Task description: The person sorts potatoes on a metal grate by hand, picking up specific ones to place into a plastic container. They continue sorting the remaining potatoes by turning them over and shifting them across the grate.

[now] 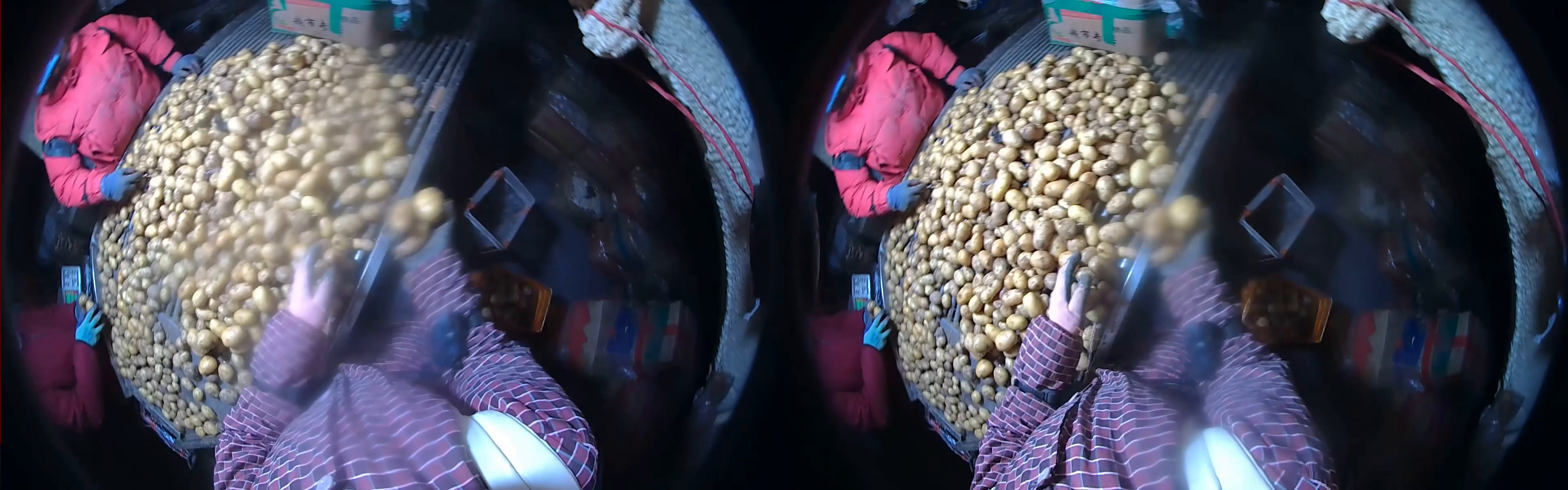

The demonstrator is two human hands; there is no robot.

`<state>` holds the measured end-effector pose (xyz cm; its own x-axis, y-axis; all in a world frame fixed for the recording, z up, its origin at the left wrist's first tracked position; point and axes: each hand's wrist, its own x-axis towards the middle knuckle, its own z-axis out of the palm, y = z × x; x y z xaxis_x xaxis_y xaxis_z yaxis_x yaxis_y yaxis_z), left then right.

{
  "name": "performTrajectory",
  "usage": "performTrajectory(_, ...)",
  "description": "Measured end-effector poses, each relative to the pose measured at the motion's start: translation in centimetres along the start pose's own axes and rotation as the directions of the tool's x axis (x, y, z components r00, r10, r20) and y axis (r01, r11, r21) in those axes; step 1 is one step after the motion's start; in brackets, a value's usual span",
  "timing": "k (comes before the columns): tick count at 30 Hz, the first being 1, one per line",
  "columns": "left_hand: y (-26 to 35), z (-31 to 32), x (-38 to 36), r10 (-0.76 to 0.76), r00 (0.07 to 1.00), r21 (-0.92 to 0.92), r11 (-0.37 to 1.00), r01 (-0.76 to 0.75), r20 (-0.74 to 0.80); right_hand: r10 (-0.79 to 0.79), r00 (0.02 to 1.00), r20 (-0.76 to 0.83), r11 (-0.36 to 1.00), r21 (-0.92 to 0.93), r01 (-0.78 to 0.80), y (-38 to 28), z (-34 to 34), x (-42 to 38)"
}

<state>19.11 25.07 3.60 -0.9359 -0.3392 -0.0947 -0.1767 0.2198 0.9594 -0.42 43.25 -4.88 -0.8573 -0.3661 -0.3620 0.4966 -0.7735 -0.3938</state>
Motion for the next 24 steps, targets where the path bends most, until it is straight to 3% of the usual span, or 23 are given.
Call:
performTrajectory(1,0.3,-0.1,-0.1,-0.082,0.997,-0.084,0.993,0.081,-0.011,-0.099,0.995,-0.025,0.994,0.05,0.1,-4.1,-2.0,1.5)
performTrajectory(3,-3.8,-1.0,0.4,-0.007,0.995,0.055,0.998,0.013,-0.101,-0.252,0.965,-0.074,0.958,0.123,0.259,-12.0,-5.8,4.2)
performTrajectory(4,-5.4,-1.8,0.2,0.096,0.986,0.177,0.982,-0.071,-0.136,-0.301,0.949,-0.092,0.939,0.146,0.312,-15.6,-7.6,5.2)
performTrajectory(6,-7.3,-3.9,-0.2,0.185,0.965,0.429,0.899,-0.088,-0.188,-0.351,0.928,-0.128,0.916,0.16,0.369,-21.4,-10.8,6.8)
performTrajectory(8,-8.4,-5.8,-1.5,0.293,0.905,0.558,0.826,-0.078,-0.307,-0.35,0.907,-0.236,0.929,0.039,0.369,-24.4,-12.5,6.8)
performTrajectory(10,-9.2,-9.1,-3.1,0.173,0.941,0.837,0.522,0.163,-0.291,-0.306,0.888,-0.343,0.946,-0.218,0.242,-24.3,-12.5,6.1)
performTrajectory(12,-10.2,-11.6,-5.5,-0.059,0.897,0.824,0.372,0.427,-0.438,-0.218,0.919,-0.328,0.907,-0.417,0.066,-21.9,-10.8,5.8)
performTrajectory(13,-11.7,-12.8,-6.8,-0.043,0.9,0.816,0.405,0.413,-0.434,-0.19,0.949,-0.253,0.848,-0.53,0.028,-19.7,-9.4,6.3)
performTrajectory(14,-13.2,-13.8,-8.1,-0.026,0.904,0.809,0.435,0.395,-0.427,-0.183,0.972,-0.148,0.755,-0.654,0.043,-16.1,-6.5,6.0)
performTrajectory(16,-14.9,-14.3,-9.8,-0.006,0.9,0.809,0.435,0.396,-0.437,-0.231,0.971,0.062,0.419,-0.894,0.157,-5.7,2.5,2.9)
performTrajectory(17,-15.1,-14.2,-10.3,0.015,0.893,0.78,0.494,0.384,-0.45,-0.159,0.94,0.302,0.32,-0.885,0.338,-1.9,1.9,4.2)
performTrajectory(18,-15.2,-14.0,-10.7,0.036,0.884,0.748,0.55,0.372,-0.466,-0.066,0.954,0.294,0.132,-0.945,0.3,2.1,6.6,1.3)
performTrajectory(19,-13.6,-13.5,-10.9,0.02,0.872,0.727,0.561,0.396,-0.49,0.07,0.849,0.523,-0.069,-0.847,0.527,5.6,7.5,1.2)
performTrajectory(20,-13.0,-13.1,-11.2,0.004,0.866,0.716,0.564,0.411,-0.5,0.2,0.675,0.71,-0.198,-0.646,0.737,9.1,8.4,1.1)
performTrajectory(21,-13.2,-12.8,-11.6,-0.002,0.859,0.706,0.569,0.421,-0.512,0.442,0.615,0.653,-0.484,-0.403,0.776,10.9,12.3,-1.1)
performTrajectory(22,-13.6,-12.6,-12.0,-0.006,0.853,0.694,0.577,0.43,-0.523,0.619,0.567,0.543,-0.556,-0.208,0.805,14.1,12.9,-0.8)
performTrajectory(24,-13.8,-12.4,-12.6,-0.031,0.843,0.684,0.569,0.456,-0.536,0.692,0.519,0.501,-0.602,0.004,0.798,16.5,13.9,-0.8)
